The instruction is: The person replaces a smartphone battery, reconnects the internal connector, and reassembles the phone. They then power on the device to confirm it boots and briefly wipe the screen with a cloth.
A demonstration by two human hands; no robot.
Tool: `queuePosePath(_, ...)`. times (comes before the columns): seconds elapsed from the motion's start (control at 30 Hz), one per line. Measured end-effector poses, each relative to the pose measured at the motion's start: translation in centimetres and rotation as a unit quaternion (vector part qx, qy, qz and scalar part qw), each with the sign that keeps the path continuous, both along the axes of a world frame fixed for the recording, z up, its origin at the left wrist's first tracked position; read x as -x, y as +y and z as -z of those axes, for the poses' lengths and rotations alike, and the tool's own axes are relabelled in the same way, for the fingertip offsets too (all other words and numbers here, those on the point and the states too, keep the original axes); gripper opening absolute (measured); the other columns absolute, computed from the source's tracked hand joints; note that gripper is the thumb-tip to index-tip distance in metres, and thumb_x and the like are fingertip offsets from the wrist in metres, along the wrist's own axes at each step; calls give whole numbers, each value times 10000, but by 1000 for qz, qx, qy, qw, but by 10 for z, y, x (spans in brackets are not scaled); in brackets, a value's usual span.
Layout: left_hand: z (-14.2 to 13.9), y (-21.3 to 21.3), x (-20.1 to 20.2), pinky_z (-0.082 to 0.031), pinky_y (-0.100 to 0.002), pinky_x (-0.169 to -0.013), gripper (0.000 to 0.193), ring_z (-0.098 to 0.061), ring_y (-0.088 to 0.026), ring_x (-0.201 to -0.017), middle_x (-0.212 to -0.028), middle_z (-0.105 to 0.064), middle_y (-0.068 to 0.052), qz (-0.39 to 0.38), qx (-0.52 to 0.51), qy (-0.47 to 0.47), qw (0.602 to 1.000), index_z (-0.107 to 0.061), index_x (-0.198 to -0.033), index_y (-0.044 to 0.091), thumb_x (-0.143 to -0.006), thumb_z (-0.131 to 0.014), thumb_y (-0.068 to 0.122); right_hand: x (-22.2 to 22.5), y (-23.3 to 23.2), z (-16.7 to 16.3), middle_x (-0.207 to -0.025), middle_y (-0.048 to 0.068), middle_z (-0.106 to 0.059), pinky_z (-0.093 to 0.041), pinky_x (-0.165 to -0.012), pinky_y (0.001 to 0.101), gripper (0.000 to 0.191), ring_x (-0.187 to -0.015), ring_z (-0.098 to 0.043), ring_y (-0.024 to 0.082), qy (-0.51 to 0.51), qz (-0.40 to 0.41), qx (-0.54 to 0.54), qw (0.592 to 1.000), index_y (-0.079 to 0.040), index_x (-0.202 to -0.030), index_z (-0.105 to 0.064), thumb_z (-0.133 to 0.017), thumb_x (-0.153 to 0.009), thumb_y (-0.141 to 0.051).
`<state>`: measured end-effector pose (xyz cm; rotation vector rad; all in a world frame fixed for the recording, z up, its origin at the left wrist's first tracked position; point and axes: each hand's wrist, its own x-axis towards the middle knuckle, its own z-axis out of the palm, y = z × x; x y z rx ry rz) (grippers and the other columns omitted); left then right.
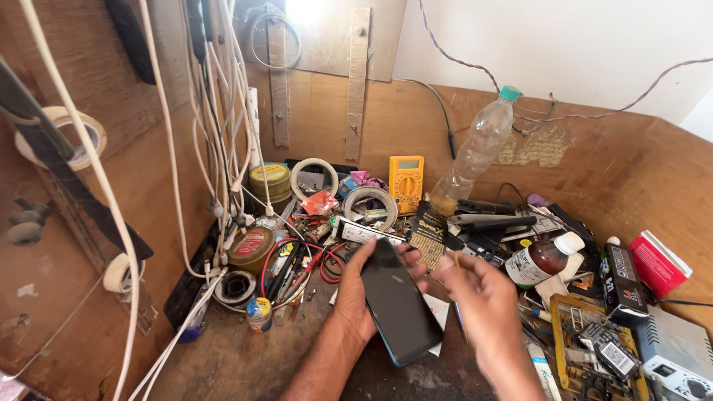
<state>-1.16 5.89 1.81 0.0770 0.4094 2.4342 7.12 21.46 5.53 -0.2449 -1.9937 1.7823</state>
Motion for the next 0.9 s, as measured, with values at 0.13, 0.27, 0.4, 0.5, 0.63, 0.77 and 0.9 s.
queuePosePath(0.13,-8,1,-10,-612,-516,-813,587,-731,-291,-938,-1078,-728,-175,61,15,3,998,-651,-1178,12,-951,-573,547,28,32,-11,-738,53,-639,-485,-591,305,337,-662,-589,143,-80,-94,107,986,58,-1196,-727,-625,-989,-187)
queuePosePath(0.27,-16,-3,-14,-618,-497,-784,604,-724,-269,-882,-982,-716,-178,82,-11,61,995,-672,-1210,7,-975,-589,557,45,33,-17,-606,11,-550,-434,-519,309,329,-594,-595,183,-147,-160,181,959,26,-1196,-727,-581,-970,-162)
queuePosePath(0.4,-18,-8,-16,-624,-489,-743,595,-715,-281,-807,-891,-709,-176,85,-9,0,996,-669,-1146,26,-940,-598,579,51,31,-16,-513,-19,-439,-472,-524,297,348,-595,-632,187,-166,-213,221,937,43,-1194,-731,-583,-970,-178)
queuePosePath(0.5,-16,-7,-16,-628,-466,-709,596,-706,-294,-755,-850,-699,-184,97,-8,-8,995,-675,-1112,40,-910,-608,598,56,35,-9,-509,-22,-453,-499,-526,315,341,-607,-639,190,-183,-215,236,930,68,-1158,-729,-627,-965,-194)
queuePosePath(0.63,-11,-6,-14,-628,-461,-689,541,-701,-286,-745,-877,-702,-190,103,-18,-18,994,-679,-1109,19,-949,-639,534,62,44,4,-606,14,-589,-548,-544,390,290,-658,-677,227,-235,-214,283,905,44,-1060,-716,-683,-908,-201)
queuePosePath(0.77,-7,-4,-9,-642,-486,-688,572,-699,-297,-722,-851,-685,-191,121,4,-34,992,-650,-1050,-40,-963,-657,525,67,59,6,-848,133,-739,-586,-652,378,259,-752,-702,272,-293,-222,307,878,28,-1006,-710,-693,-879,-197)
queuePosePath(0.9,-5,-4,-8,-629,-468,-636,504,-703,-306,-684,-810,-685,-197,139,4,-44,989,-681,-1044,22,-961,-666,519,68,66,5,-866,147,-714,-586,-682,433,213,-772,-709,297,-311,-185,290,886,-16,-944,-706,-708,-868,-215)
